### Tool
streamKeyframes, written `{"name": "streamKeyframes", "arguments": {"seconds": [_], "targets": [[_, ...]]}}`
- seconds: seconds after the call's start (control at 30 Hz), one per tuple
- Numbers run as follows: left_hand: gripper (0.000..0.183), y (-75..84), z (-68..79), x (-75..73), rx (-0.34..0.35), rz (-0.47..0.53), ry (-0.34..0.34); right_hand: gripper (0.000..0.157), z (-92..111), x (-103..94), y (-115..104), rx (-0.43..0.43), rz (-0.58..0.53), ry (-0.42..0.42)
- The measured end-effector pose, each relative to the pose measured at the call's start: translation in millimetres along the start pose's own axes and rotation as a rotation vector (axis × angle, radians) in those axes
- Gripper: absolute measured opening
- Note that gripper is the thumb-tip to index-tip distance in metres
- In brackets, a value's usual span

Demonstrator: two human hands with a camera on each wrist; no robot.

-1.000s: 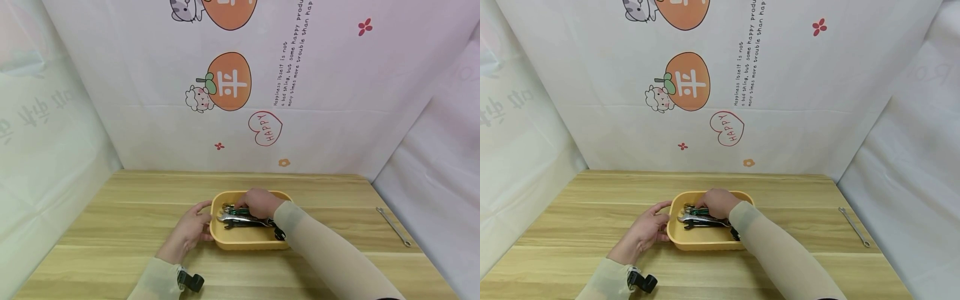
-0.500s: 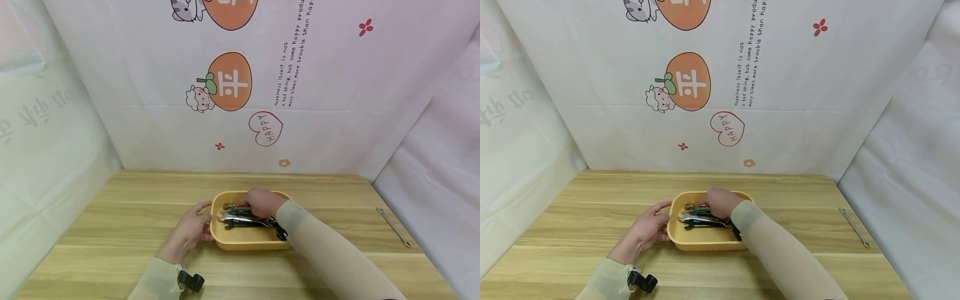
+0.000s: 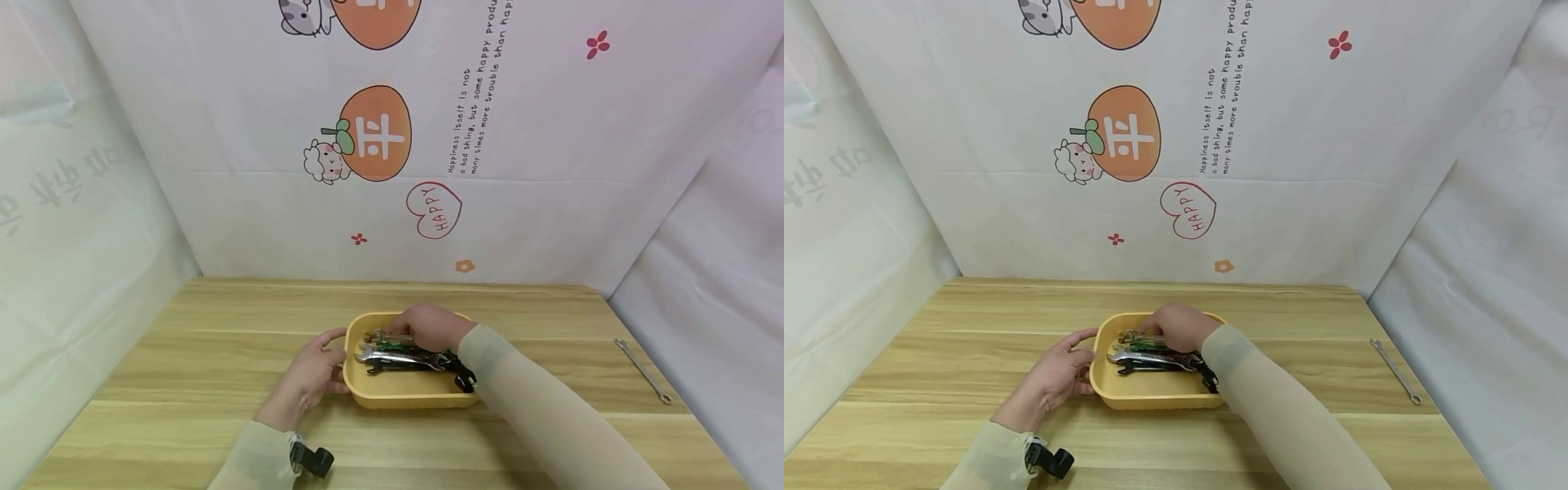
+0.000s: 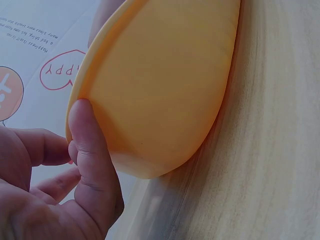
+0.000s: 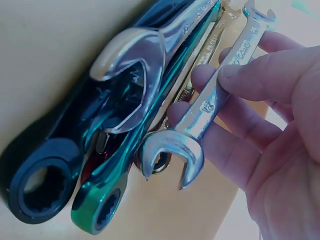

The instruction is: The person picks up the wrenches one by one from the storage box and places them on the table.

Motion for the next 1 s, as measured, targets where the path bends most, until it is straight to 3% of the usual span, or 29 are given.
{"name": "streamKeyframes", "arguments": {"seconds": [0.17,0.37,0.53,0.67,0.9,1.0], "targets": [[0.05,-0.5,0.6,-0.5,-0.003,0.0,0.001,0.057,1.6,-1.8,5.6,-0.004,-0.035,-0.004],[0.05,-1.7,-0.6,-0.5,-0.005,0.002,-0.002,0.053,4.5,-6.5,11.4,-0.016,-0.165,0.028],[0.05,-1.2,-1.5,-0.1,-0.008,0.0,-0.004,0.056,9.4,-9.2,16.4,0.077,-0.341,0.019],[0.05,-0.1,-1.3,0.0,-0.008,0.006,-0.007,0.058,12.0,-11.8,20.6,0.143,-0.41,0.045],[0.05,0.4,-0.2,0.0,-0.002,0.002,-0.015,0.059,19.7,-17.3,26.9,0.199,-0.646,0.076],[0.05,0.0,-0.1,-0.2,0.002,0.005,-0.022,0.059,22.9,-22.1,28.1,0.219,-0.686,0.106]]}}
Point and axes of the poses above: each hand's wrist, its own z-axis away from the middle knuckle, its own x-axis out of the palm, y = z × x, the point moved 3 cm from there along -z, towards the middle knuckle, and after that the axes turned 2 degrees about y, right-handed, at the moved point
